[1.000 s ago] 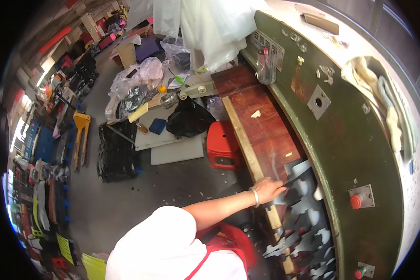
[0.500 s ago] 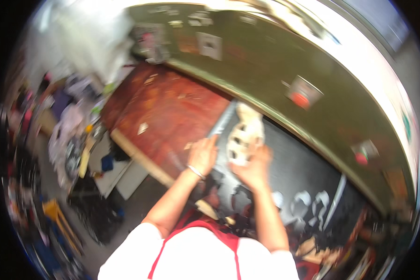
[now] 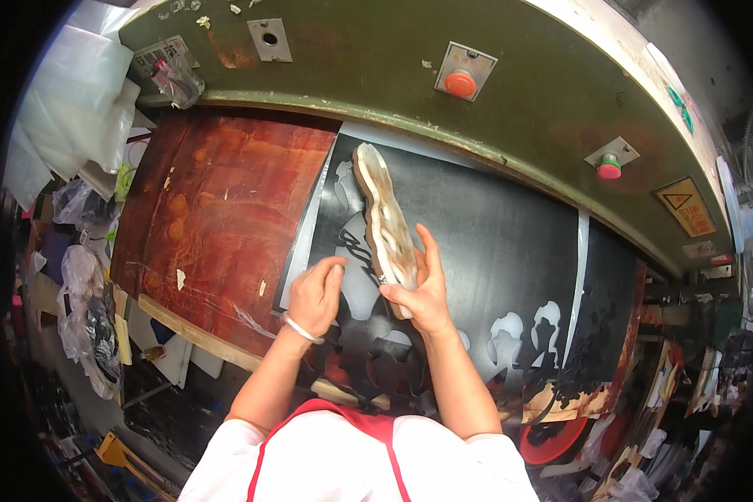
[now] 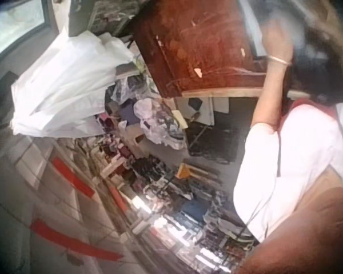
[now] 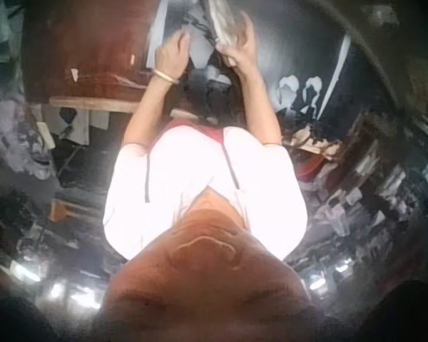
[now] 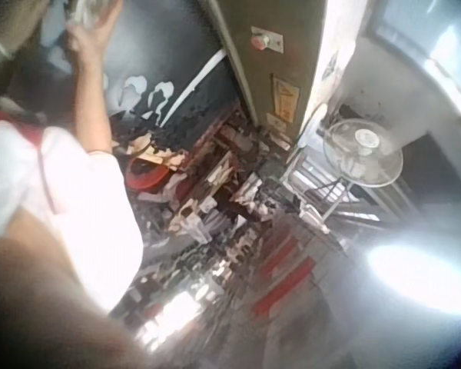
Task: The person operates a die-cutting machine in a workshop, repeatedly placing black rubber sheets onto a die plate, pressing a green button to activate the press, and removing cut rubber pieces. The person also handles a white plastic mold and stacks the cut pieces on a nearby table.
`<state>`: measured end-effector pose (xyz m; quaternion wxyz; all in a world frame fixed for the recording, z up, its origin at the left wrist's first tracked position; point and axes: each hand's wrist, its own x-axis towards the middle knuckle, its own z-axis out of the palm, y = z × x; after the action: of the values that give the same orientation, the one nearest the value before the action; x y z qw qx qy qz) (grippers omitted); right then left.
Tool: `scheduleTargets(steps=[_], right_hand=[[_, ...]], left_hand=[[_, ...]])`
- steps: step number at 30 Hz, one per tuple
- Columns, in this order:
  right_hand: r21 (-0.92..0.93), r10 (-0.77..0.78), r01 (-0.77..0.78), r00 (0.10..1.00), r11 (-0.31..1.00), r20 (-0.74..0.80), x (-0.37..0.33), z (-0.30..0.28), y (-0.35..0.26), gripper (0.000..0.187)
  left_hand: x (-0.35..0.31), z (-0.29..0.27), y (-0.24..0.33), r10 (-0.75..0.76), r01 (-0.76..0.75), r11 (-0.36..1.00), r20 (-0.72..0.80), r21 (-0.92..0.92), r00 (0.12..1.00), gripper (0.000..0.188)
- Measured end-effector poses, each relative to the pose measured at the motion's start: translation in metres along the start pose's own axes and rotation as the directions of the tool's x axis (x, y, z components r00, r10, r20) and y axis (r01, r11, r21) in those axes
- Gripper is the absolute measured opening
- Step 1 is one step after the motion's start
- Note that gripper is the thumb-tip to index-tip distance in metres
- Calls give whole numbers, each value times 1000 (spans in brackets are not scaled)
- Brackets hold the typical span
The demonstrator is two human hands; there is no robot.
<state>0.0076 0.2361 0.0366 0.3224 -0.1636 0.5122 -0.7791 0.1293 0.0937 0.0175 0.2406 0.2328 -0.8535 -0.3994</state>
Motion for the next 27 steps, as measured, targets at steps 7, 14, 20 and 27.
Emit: scheduleTargets(steps=[7,14,20,27], right_hand=[[308,65,-60,998,949,-6,0,-5,-4,100],[-229,-233,205,967,952,-104,-33,-34,-19,93],[-746,-242,30,954,665,-177,-33,-33,-9,96],[-958,-338,71,941,278,-28,13,-37,10,107]], left_hand=[[15,28,24,-19,15,976,14,216,1000,34],[-4,6,-14,26,-78,898,124,433,992,26],[1,-12,-9,-139,132,987,69,96,988,42],[7,-28,-18,-149,150,987,-30,63,988,40]])
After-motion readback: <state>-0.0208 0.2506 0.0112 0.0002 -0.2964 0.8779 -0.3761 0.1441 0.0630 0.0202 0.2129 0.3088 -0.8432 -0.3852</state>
